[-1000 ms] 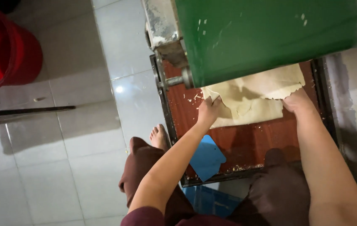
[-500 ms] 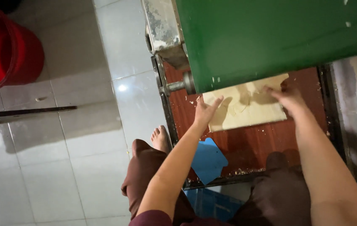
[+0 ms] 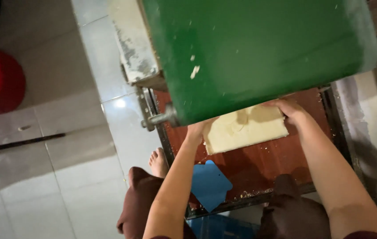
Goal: The person is processing dough by feeding it through a rolling machine, catching the resulting sheets, folding them, and then stacking them on a nearby table.
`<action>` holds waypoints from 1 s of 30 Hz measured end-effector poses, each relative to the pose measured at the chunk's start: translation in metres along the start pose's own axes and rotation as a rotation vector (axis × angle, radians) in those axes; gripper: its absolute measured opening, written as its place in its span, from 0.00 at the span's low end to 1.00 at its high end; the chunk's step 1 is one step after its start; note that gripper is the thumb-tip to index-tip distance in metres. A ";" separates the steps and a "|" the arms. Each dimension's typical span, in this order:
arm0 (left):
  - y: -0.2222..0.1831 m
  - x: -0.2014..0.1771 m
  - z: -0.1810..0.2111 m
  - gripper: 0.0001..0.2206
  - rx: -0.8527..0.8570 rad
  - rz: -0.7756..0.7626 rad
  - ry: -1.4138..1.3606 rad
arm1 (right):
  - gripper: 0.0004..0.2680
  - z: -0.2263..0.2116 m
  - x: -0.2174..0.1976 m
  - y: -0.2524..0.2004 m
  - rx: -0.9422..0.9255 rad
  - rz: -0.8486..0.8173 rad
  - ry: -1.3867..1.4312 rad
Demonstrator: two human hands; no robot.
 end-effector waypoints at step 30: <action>-0.086 0.172 -0.015 0.57 -0.026 -0.483 0.556 | 0.18 0.269 -0.154 -0.139 -0.021 0.315 0.362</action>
Point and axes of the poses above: each hand's wrist, its own y-axis towards the middle knuckle, its own x-axis out of the palm, z = x × y, the point moved 8 cm from there along y, towards the middle knuckle, and after that the axes turned 2 degrees about -x, right-handed, at the moved point
